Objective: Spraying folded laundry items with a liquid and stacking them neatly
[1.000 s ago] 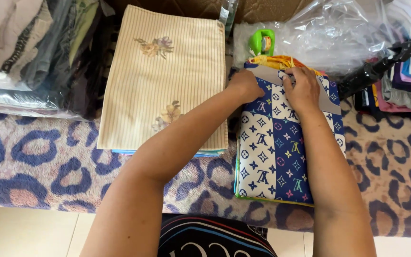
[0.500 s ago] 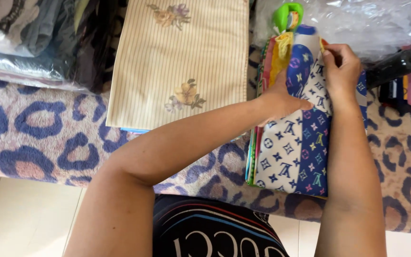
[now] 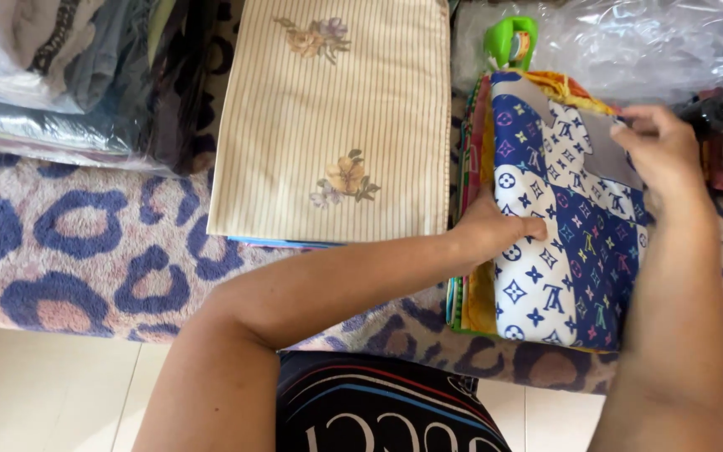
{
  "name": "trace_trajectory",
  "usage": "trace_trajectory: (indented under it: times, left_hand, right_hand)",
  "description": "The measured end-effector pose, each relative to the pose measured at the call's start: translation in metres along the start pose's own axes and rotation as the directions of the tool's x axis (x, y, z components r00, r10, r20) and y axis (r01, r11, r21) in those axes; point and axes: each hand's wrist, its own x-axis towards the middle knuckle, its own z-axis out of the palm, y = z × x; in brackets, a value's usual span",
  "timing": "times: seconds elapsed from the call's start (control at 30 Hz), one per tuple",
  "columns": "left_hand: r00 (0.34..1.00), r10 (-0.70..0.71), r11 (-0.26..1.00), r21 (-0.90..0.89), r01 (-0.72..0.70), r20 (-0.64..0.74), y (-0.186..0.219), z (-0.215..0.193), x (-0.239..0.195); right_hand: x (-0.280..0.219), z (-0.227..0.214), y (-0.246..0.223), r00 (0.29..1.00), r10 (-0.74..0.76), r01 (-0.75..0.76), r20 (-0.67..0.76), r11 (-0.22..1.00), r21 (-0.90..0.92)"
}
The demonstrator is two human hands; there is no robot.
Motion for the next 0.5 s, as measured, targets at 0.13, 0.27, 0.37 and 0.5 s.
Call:
trace_trajectory:
  times: [0.13,0.27,0.37,0.5]
  left_hand:
    - [0.981,-0.14,0.975,-0.152,0.16,0.134,0.004,0.008,0.001]
    - [0.983,-0.112,0.936,-0.318,0.154,0.146,0.007,0.022,0.007]
    - [0.992,-0.028,0.919,-0.388,0.073,0.122,0.009,0.027,0.011]
    - [0.976,-0.03,0.82,-0.552,0.149,0.218,0.006,0.026,0.017]
  right_hand:
    - [-0.034,-0.033,0.019,0.962,0.202,-0.219,0.185,0.973,0.079]
    - [-0.072,-0.055,0.025,0.929,0.299,-0.315,0.218,0.948,0.044]
    - [-0.1,-0.064,0.016,0.872,0.437,-0.465,0.219,0.88,0.098]
    - [-0.134,-0.081,-0.007,0.855,0.439,-0.516,0.275,0.768,0.379]
